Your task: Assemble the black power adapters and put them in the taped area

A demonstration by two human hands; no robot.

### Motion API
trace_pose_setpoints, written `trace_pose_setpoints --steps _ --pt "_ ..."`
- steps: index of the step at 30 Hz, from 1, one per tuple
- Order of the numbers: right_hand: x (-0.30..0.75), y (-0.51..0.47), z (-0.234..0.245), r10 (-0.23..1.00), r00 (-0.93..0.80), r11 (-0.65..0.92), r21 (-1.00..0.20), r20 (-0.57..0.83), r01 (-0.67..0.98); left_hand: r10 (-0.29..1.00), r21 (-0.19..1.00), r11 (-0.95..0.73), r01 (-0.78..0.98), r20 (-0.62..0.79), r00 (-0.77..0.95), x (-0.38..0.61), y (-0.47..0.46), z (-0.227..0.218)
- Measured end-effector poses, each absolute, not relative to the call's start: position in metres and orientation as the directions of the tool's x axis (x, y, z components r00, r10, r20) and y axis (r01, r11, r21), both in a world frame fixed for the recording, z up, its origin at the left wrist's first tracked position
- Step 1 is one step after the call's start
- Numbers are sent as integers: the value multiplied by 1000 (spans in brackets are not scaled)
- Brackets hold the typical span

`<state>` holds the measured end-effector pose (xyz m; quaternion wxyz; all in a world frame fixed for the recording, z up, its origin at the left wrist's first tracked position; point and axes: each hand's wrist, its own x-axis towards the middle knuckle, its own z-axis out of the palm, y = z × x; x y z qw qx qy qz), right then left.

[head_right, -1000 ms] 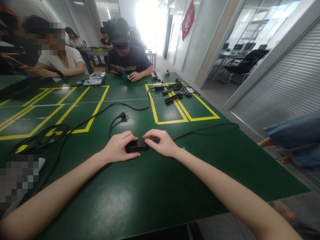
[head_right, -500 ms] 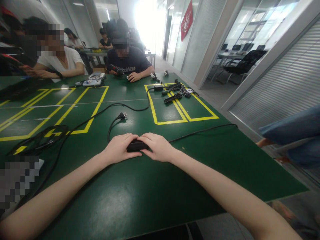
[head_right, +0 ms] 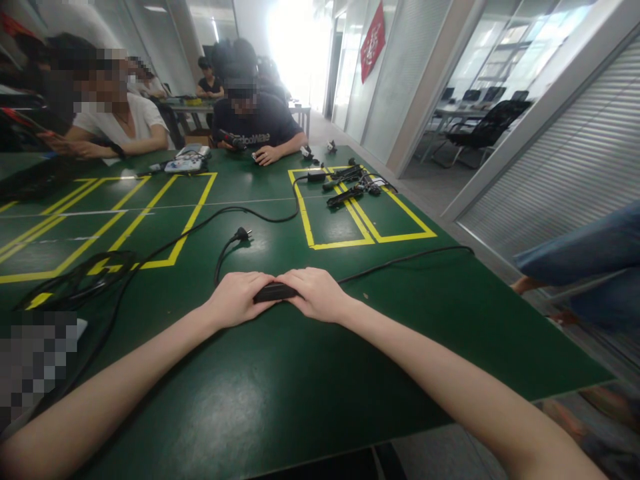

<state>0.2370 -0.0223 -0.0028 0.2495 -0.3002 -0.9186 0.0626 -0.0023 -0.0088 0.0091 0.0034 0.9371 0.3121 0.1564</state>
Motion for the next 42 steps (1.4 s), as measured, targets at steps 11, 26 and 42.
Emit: trace_pose_setpoints --steps 11,26,42 --pt "239 -21 1 539 -714 837 -195 447 510 468 -42 -864 501 300 831 -6 -5 10" --pt "243 -21 2 515 -719 848 -158 467 506 489 -15 -856 517 303 818 -5 -8 9" --pt "245 -25 18 817 -570 392 -810 89 436 432 -165 -835 524 393 812 -8 -9 6"
